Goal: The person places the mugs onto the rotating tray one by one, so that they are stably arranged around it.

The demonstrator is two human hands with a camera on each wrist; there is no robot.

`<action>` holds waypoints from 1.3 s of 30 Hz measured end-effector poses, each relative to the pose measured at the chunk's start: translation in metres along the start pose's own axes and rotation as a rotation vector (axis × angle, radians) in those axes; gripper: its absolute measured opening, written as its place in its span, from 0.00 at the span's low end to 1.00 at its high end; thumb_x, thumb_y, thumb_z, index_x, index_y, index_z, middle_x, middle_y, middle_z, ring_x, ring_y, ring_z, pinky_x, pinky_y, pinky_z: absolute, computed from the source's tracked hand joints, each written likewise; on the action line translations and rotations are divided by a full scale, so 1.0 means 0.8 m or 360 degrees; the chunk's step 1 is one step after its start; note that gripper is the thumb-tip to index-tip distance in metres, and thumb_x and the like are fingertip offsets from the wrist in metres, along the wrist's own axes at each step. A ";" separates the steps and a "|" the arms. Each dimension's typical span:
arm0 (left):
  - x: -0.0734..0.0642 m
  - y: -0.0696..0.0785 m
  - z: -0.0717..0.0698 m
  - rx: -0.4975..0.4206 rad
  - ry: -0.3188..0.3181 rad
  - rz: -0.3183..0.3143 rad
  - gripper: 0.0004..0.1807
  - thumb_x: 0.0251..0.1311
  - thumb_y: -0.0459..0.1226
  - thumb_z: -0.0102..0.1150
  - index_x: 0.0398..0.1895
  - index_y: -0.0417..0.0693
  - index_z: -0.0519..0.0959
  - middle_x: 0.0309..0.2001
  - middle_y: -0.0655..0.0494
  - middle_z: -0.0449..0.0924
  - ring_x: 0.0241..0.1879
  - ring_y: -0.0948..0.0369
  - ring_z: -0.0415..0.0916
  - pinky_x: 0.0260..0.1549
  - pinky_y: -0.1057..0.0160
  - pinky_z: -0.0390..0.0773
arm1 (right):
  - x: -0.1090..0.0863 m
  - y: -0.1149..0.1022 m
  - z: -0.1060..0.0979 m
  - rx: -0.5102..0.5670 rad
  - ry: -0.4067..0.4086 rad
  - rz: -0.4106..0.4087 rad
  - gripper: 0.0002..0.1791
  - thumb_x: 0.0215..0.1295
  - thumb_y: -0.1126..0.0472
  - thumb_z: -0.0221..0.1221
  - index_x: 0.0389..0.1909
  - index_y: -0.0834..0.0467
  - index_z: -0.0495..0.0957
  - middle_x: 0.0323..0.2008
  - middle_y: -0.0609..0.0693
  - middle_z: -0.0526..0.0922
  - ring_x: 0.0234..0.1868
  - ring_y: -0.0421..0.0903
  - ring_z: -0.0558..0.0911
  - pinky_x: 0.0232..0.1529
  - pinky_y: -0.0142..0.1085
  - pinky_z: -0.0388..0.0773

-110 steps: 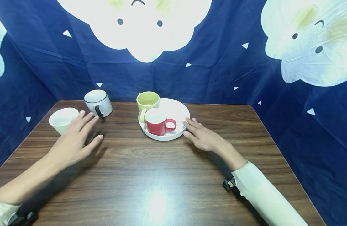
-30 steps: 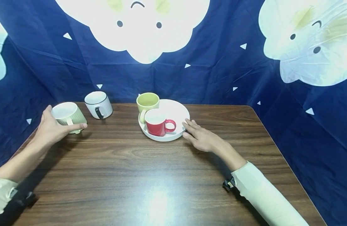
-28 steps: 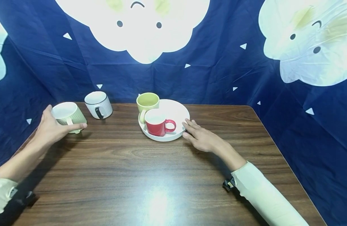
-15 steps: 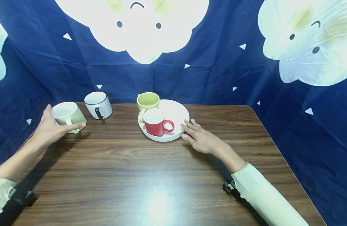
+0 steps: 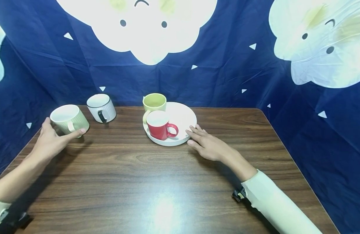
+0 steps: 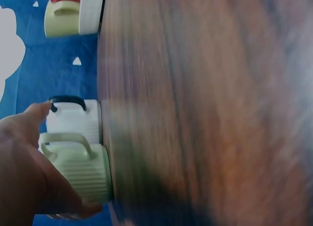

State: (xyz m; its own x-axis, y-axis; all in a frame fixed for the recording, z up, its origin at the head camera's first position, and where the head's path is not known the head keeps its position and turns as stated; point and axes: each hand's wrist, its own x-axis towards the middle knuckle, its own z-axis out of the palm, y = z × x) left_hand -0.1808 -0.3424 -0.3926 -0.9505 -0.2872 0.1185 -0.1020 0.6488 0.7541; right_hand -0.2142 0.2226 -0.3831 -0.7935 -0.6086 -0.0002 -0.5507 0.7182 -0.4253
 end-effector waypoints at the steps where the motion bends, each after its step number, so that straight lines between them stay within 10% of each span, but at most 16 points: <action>1: -0.002 0.001 0.000 0.0006 -0.0001 0.0003 0.72 0.69 0.59 0.76 0.94 0.40 0.34 0.86 0.20 0.52 0.84 0.26 0.54 0.83 0.23 0.56 | 0.000 0.000 -0.001 0.0003 0.0001 -0.0007 0.32 0.93 0.47 0.51 0.89 0.55 0.65 0.91 0.59 0.59 0.92 0.66 0.55 0.91 0.66 0.56; 16: 0.005 -0.004 -0.005 0.0074 -0.0083 0.0044 0.53 0.78 0.54 0.68 0.91 0.38 0.53 0.82 0.24 0.67 0.80 0.28 0.68 0.73 0.37 0.73 | 0.003 0.007 -0.006 -0.0010 -0.0016 0.0067 0.36 0.93 0.44 0.50 0.91 0.58 0.60 0.92 0.61 0.53 0.93 0.65 0.53 0.91 0.65 0.54; 39: 0.020 -0.027 -0.017 -0.0091 -0.0326 0.0107 0.54 0.83 0.51 0.63 0.95 0.43 0.40 0.87 0.21 0.55 0.86 0.26 0.49 0.85 0.22 0.47 | 0.000 -0.010 -0.006 -0.0019 -0.0078 0.0031 0.36 0.93 0.44 0.49 0.90 0.58 0.60 0.91 0.62 0.55 0.92 0.64 0.57 0.90 0.65 0.58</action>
State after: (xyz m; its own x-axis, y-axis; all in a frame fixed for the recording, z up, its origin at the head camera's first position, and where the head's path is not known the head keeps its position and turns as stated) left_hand -0.1896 -0.3705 -0.3983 -0.9949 -0.0918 0.0409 -0.0248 0.6192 0.7849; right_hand -0.2107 0.2185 -0.3750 -0.7906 -0.6101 -0.0530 -0.5386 0.7339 -0.4138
